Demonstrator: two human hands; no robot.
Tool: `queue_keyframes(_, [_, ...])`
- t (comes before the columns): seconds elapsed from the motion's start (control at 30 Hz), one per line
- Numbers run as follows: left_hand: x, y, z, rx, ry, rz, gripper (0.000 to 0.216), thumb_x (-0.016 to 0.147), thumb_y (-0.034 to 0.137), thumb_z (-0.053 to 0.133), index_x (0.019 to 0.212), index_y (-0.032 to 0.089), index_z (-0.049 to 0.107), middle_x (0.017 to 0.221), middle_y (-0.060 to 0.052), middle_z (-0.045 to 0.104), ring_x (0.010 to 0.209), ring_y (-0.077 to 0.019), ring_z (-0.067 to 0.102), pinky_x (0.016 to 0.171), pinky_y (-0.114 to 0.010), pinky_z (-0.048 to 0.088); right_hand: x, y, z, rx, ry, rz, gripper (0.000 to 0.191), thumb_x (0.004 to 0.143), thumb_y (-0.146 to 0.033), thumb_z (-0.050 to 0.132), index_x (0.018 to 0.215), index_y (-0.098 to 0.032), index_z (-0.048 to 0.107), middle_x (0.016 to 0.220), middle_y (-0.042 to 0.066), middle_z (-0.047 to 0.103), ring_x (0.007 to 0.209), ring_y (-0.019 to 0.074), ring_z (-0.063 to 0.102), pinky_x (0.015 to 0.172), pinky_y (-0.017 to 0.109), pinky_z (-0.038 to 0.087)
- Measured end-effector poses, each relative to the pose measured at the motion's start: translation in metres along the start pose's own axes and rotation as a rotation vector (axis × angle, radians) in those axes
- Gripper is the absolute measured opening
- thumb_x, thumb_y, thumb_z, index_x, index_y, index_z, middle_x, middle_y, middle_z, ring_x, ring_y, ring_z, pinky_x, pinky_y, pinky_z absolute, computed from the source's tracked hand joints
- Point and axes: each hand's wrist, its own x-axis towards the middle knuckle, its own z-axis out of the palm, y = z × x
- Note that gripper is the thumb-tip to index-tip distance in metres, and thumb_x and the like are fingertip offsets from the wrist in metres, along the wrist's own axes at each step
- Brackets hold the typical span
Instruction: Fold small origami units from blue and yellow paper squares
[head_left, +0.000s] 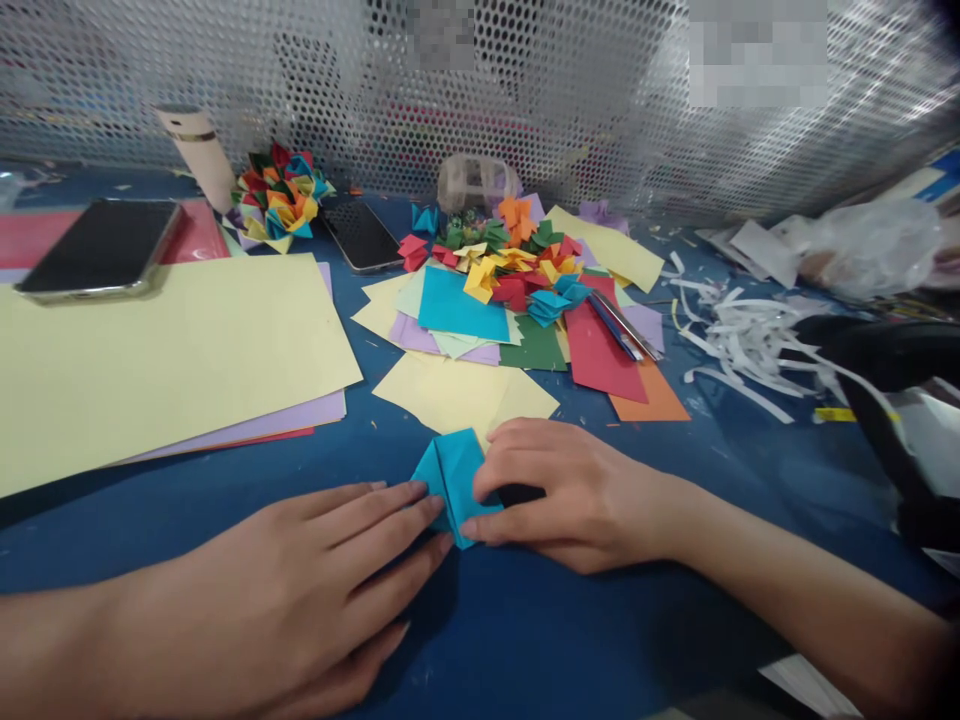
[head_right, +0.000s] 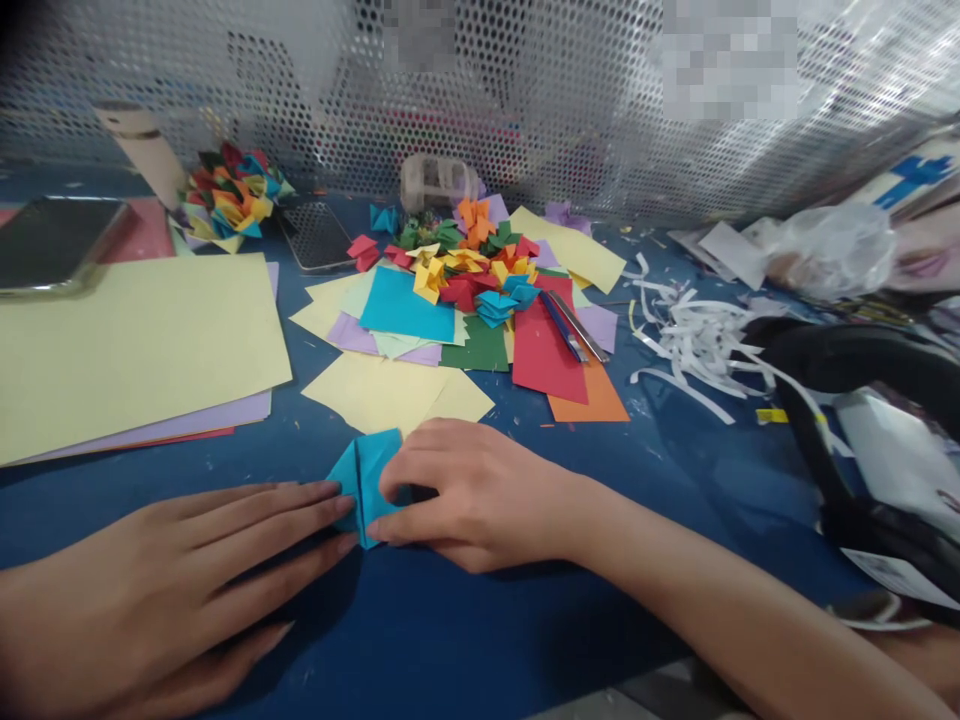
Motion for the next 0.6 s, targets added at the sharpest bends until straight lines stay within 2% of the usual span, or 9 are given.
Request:
queue_keyframes(0.13, [-0.0006,-0.0001,-0.0002,0.038,0.015,0.028,0.036,0.095,0.035,0.050,0.126,0.018,0.061,0.128,-0.002,0.065,0.115,-0.0182,0.059,0.105,-0.029,0.041,0.0001,0.0012,0.0020,-0.019,0.028,-0.019,0.018,0.094,-0.020,0.053,0.102,-0.020,0.069,0.092,0.004,0.068,0.085,0.0158,0.059,0.087,0.033,0.049])
queue_keyframes(0.33, [0.0012,-0.0021,-0.0037,0.039,-0.041,0.055,0.038,0.096,0.035,0.047,0.128,0.018,0.059,0.129,-0.002,0.065,0.114,-0.0186,0.060,0.099,-0.029,0.046,0.0006,0.0006,0.0029,-0.063,0.023,-0.063,0.024,0.096,-0.016,0.045,0.103,-0.019,0.068,0.093,0.004,0.069,0.086,0.0144,0.060,0.090,0.034,0.049])
queue_keyframes(0.6, [0.0013,-0.0029,-0.0055,0.016,-0.053,0.075,0.038,0.096,0.033,0.046,0.127,0.018,0.060,0.126,-0.005,0.066,0.113,-0.0213,0.061,0.097,-0.033,0.047,0.0029,-0.0024,-0.0007,-0.130,0.009,-0.116,0.021,0.098,-0.018,0.048,0.101,-0.020,0.069,0.093,0.000,0.072,0.088,0.0121,0.064,0.095,0.033,0.049])
